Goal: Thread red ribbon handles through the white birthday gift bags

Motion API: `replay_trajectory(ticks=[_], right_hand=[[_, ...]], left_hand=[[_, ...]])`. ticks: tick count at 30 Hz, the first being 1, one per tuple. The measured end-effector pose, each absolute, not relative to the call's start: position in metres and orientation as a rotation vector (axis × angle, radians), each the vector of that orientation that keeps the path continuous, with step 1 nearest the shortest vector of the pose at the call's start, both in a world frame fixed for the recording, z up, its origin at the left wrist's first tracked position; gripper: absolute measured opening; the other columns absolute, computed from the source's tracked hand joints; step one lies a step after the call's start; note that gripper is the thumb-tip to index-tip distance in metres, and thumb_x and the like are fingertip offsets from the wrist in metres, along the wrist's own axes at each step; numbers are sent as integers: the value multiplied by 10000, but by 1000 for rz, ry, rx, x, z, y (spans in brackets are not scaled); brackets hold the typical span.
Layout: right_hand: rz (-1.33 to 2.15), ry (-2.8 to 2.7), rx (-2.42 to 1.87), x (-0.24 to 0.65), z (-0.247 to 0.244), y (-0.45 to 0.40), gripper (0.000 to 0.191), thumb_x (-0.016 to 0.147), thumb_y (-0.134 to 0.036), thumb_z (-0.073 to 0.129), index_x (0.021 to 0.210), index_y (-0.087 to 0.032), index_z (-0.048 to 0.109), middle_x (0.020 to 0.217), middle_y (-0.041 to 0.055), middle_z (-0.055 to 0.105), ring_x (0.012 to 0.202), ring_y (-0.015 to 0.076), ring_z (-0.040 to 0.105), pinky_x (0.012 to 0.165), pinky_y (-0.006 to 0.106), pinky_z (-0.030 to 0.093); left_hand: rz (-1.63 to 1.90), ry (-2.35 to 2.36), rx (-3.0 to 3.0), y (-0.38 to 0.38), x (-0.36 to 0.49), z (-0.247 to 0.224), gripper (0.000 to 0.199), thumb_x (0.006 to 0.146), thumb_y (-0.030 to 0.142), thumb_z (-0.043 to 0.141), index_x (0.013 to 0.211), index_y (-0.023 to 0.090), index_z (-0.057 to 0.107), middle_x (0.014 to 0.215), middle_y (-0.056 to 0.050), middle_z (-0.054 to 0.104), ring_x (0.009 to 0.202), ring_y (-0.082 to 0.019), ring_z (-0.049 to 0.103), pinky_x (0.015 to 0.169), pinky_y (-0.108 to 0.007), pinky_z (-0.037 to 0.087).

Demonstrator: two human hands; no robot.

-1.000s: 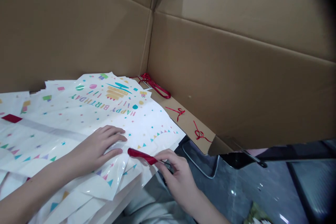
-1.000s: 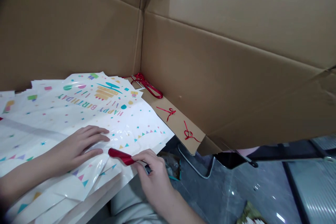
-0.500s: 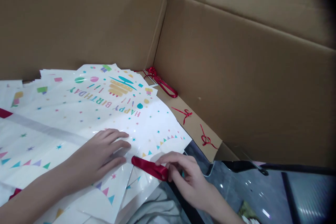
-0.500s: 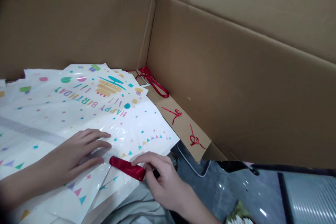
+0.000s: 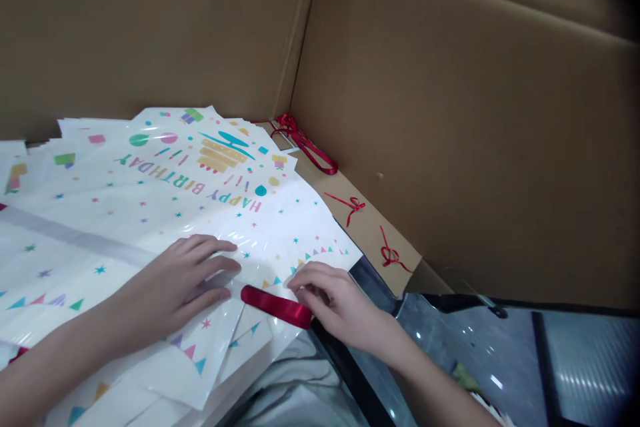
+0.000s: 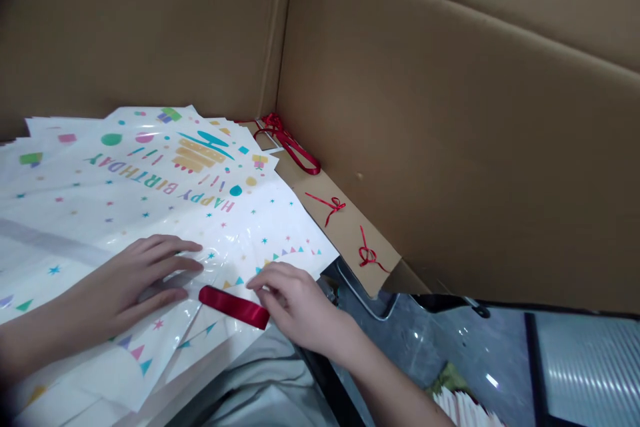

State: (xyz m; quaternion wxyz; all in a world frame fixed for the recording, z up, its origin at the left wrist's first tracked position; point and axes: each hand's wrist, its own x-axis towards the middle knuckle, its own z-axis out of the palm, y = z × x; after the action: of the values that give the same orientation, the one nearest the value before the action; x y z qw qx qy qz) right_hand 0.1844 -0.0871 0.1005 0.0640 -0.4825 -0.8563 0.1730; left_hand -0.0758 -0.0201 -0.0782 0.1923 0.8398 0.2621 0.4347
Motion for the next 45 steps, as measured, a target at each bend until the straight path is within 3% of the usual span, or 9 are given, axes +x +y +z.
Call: replay_trajectory(ticks=[4,11,15,19,29,33,35,40,45], right_hand=[[592,-2850,-1351,181,112,-90,303,912,-66,551,1154,-196,678,1094,86,731,1042,216,660,926,362,523],[298,-2973,-1267,182,100,-98,264,975,-131,533,1183,-209,675,1074,90,713,978,213,650,852,340,523],[77,-3032,-1197,180,94,-97,222,1012,-191,501,1130,-197,689,1022,101,722,913,218,639,815,341,511],[161,-2878,-1298,173,94,-95,198,999,-165,495,1032,-177,690,961,86,718,889,204,641,805,314,491],[180,-2693,-1822,134,99,-49,199,950,-197,542,849,-172,712,808,40,733,694,149,594,611,256,336],[84,-2809,-1870,126,98,-35,214,946,-223,545,813,-182,709,787,48,729,664,161,574,573,276,292],[54,-2818,-1866,124,96,-33,195,960,-222,537,874,-188,709,801,49,730,677,168,586,577,278,294],[-29,-2751,-1760,140,105,-49,200,1020,-250,503,1085,-176,677,943,78,744,813,201,637,695,294,378],[473,-2700,-1716,205,128,-102,203,1041,-321,530,1137,-225,681,954,57,722,855,203,636,779,327,466]], left_hand=[[1247,730,2402,-24,-78,-73,264,988,404,583,1216,313,679,1359,-41,645,1252,-266,563,1010,-379,461],[1294,650,2495,-55,-56,-46,374,988,131,433,1277,263,630,1288,-70,667,1204,-243,576,978,-382,472],[1298,624,2446,-64,-44,-42,251,1009,176,464,1138,228,674,1188,-70,690,1098,-227,609,910,-354,492],[1356,624,2405,-63,-44,-44,215,1028,187,455,1032,213,669,1102,-65,696,1031,-211,619,865,-336,486],[1315,626,2289,-65,-51,-44,243,1027,165,394,1011,199,634,1138,-91,653,1033,-207,613,856,-320,505],[1344,689,2291,-62,-53,-45,285,1016,183,432,1223,201,627,1260,-124,623,1188,-247,574,977,-366,513],[1320,713,2337,-58,-53,-48,367,996,174,465,1327,235,611,1332,-126,600,1279,-282,523,1024,-409,508],[1250,766,2420,-54,-52,-56,437,959,172,504,1359,281,639,1401,-117,593,1394,-348,433,1096,-532,480],[1162,816,2395,-53,-57,-55,444,973,216,508,1388,328,619,1491,-100,533,1429,-357,424,1110,-558,473]])
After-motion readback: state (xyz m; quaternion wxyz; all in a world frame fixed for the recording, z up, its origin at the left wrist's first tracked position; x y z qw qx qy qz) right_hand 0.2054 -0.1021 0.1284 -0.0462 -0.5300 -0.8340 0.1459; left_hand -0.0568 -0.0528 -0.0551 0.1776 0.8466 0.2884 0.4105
